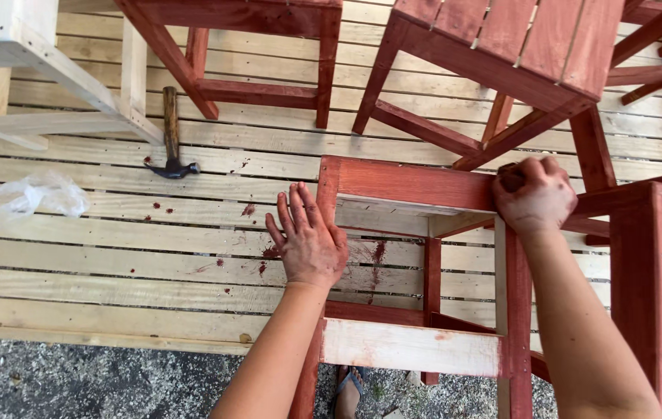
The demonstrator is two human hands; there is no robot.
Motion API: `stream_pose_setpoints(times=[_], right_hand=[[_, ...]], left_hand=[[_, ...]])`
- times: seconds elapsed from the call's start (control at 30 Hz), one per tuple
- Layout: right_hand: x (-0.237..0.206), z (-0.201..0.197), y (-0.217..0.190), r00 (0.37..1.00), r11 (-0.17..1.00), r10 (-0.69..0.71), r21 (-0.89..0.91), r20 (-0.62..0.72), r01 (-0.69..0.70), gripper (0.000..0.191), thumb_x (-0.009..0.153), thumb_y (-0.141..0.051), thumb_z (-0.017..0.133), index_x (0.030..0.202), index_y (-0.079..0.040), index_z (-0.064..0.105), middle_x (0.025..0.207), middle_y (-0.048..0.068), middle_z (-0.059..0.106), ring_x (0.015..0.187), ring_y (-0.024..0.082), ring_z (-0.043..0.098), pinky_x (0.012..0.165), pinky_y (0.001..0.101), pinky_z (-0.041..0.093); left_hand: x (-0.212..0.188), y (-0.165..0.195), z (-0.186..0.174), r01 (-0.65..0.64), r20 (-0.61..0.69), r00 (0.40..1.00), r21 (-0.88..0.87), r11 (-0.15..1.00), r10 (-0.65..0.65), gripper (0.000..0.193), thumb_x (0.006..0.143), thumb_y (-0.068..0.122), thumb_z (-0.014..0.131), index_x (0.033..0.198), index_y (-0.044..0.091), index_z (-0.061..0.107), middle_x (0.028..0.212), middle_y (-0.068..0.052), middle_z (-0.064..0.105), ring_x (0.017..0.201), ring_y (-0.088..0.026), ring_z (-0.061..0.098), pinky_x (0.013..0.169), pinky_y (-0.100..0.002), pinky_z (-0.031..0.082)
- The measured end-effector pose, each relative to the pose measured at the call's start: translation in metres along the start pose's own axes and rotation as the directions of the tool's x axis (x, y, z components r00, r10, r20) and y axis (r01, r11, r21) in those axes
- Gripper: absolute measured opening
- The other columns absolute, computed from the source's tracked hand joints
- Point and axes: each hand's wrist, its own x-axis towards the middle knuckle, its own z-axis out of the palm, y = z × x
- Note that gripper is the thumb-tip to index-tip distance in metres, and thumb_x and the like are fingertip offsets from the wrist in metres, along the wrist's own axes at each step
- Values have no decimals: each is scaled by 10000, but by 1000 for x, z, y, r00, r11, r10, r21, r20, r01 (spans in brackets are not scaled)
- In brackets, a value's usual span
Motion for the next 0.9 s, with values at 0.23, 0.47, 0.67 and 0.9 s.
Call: stream_pose_setpoints(times=[0.23,0.47,0.67,0.9], right_hand=[[-16,23,-245,896,891,-438,173,78,421,582,708,-496,843,1202,-234,681,1339,167,563,1314,381,471,1152,589,279],[-14,23,-297,786,817,-571,258,237,516,556,763,-482,792,1253,-292,611,1240,108,526,1287,354,481,1109,631,296],[7,22,-91,967,956,-255,148,-1,253,520,789,-525,846,1200,-229,727,1416,165,581,1247,394,574,1009,584,478],[5,29,36,964,996,90,32,-250,-85,369,891,-462,880,1013,-157,713,1305,111,686,1126,342,667,873,514,565]], left_hand=[[1,-5,8,9,15,1000,-16,1000,-9,919,867,348,524,1577,-69,116,1656,-228,173,1535,-405,112,1189,-640,67],[5,-3,2,22,94,995,71,997,-29,944,897,400,548,1566,-84,92,1657,-258,121,1537,-410,60,1189,-628,35],[4,0,-7,75,73,995,-17,997,-73,958,873,412,544,1575,-74,111,1662,-234,128,1545,-383,84,1200,-628,32],[4,2,-3,33,19,999,2,999,-33,904,881,360,490,1589,-64,120,1673,-233,121,1546,-399,99,1205,-627,32]])
